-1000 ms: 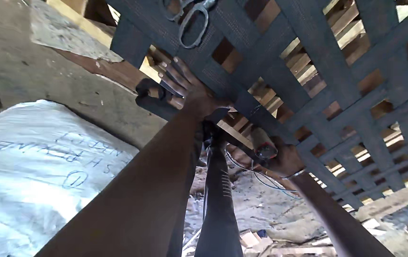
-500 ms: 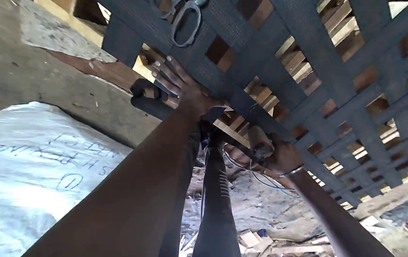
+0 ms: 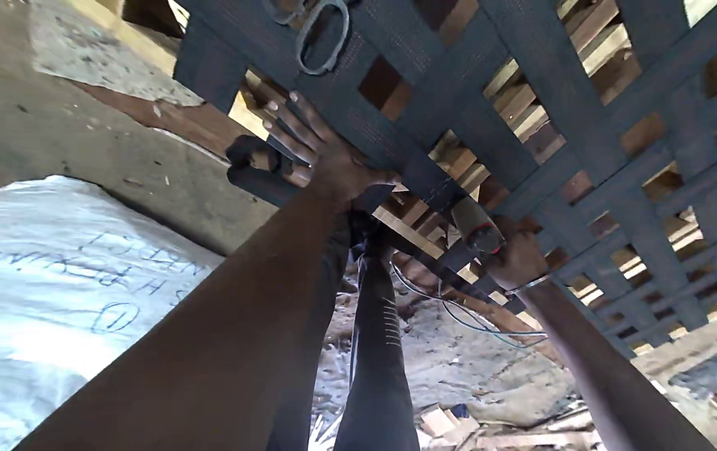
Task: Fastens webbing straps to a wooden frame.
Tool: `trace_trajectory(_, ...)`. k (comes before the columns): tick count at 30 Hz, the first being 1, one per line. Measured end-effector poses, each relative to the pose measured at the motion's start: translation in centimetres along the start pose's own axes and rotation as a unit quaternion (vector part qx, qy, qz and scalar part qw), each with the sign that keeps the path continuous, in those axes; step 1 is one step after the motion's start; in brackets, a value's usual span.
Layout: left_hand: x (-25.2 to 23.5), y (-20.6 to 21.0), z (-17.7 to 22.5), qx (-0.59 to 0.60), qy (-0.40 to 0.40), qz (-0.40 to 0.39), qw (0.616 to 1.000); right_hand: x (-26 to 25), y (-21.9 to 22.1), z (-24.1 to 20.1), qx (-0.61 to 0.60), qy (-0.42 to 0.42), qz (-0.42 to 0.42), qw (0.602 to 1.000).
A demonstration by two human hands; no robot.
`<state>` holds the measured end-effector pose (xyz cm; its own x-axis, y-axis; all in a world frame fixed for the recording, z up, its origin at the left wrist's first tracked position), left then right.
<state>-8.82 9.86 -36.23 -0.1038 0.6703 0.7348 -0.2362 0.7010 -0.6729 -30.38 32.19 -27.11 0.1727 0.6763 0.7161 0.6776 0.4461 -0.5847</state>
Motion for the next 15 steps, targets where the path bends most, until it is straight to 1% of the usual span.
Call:
trace_trajectory(2,0.1,0.0,-0.1,-0.008,0.006,0.007,1.0,0.0,-0.1,0.4,0.003,0.002,-0.001,1.0)
trace_trajectory(5,-0.2,0.2,-0.4,0.016,0.022,0.017,0.999,0.0,0.1,1.2,0.009,-0.015,0.025,1.0)
trace_trajectory(7,-0.4,0.4,-0.5,0.026,0.013,0.017,0.999,0.1,0.3,1.5,0.003,-0.008,0.031,0.999)
trace_trajectory(9,-0.8,0.7,-0.6,0.02,-0.001,0.016,1.0,0.3,0.1,1.3,-0.003,-0.001,0.033,0.999)
trace_trajectory(11,-1.0,1.0,-0.8,0.016,0.012,0.022,1.0,0.4,0.2,1.2,0.0,0.006,0.036,0.999)
trace_trajectory(15,-0.1,0.1,-0.3,-0.013,0.008,0.012,1.0,0.6,0.3,1.1,-0.014,0.016,0.034,0.999)
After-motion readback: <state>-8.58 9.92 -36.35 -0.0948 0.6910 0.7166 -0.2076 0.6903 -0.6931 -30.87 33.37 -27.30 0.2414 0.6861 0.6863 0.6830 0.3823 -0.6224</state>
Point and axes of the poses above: each hand's wrist, its own x-axis away from the middle knuckle, its own y-axis out of the palm, z = x × y, the point moved 2 cm from there along -x, towards the middle knuckle, and after that the axes turned 9 degrees about -y, right-handed, at the moved point
